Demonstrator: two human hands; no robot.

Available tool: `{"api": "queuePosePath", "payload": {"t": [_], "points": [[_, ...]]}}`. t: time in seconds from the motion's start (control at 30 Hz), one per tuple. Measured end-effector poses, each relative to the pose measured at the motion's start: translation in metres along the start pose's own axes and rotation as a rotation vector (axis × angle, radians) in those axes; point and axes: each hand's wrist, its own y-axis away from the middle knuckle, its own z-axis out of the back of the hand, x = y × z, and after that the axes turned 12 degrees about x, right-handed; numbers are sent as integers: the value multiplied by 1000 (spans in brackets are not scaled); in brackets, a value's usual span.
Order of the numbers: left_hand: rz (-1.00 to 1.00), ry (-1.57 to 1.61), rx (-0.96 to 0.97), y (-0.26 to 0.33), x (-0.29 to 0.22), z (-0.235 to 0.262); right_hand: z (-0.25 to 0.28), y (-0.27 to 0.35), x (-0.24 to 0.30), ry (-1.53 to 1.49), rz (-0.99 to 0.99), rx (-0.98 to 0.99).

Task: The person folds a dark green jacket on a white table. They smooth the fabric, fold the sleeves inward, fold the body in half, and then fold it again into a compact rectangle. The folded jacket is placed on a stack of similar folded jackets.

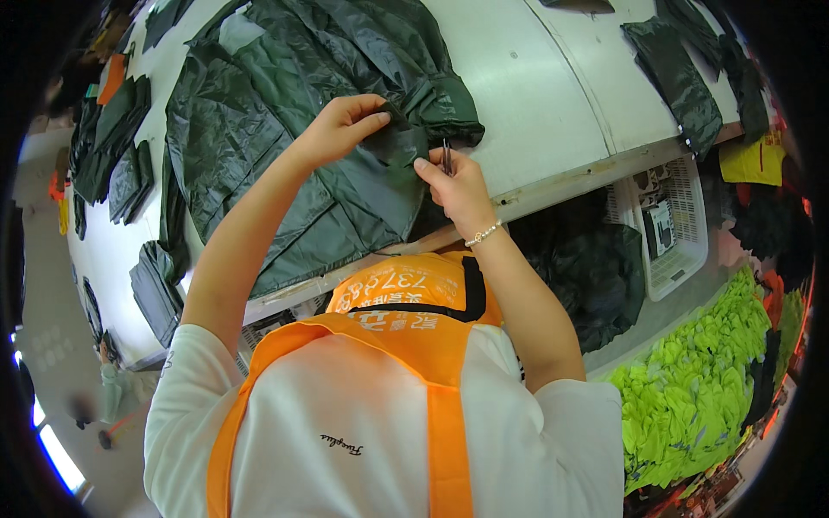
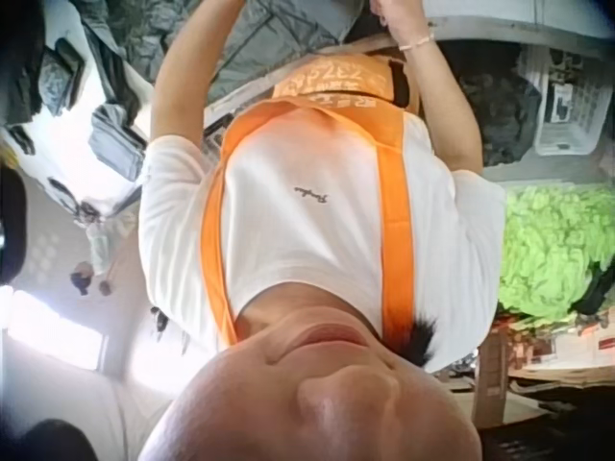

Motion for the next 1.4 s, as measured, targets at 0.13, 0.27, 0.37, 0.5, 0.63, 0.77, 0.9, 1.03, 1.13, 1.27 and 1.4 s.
{"api": "queuePosePath", "payload": {"t": [0.13, 0.27, 0.37, 0.5, 0.63, 0.77, 0.9, 1.03, 1.13, 1.27, 1.4], "points": [[-7, -106, 21, 20, 6, 5, 7, -2, 5, 43, -29, 78], [196, -196, 457, 55, 1, -13, 62, -43, 0, 410, 232, -439], [268, -368, 210, 62, 23, -26, 106, -101, -17, 609, 339, -441], [77, -420, -377, 9, 28, -27, 100, -122, 10, 818, 295, -346], [-21, -568, -451, -47, 21, -46, 108, -118, 19, 899, 48, -9], [92, -360, -476, -69, 47, -69, 86, -117, 18, 906, -55, 52], [151, -165, -503, -75, 58, -68, 84, -134, 20, 1022, -101, 117], [197, -192, -464, -73, 59, -66, 96, -151, 21, 925, -212, 241], [35, -315, -489, -70, 59, -69, 108, -155, 38, 437, -365, 312], [71, -383, -510, -76, 63, -74, 118, -146, 47, 297, -365, 310], [109, -136, -540, -80, 76, -69, 113, -111, 40, 508, -149, 255]]}}
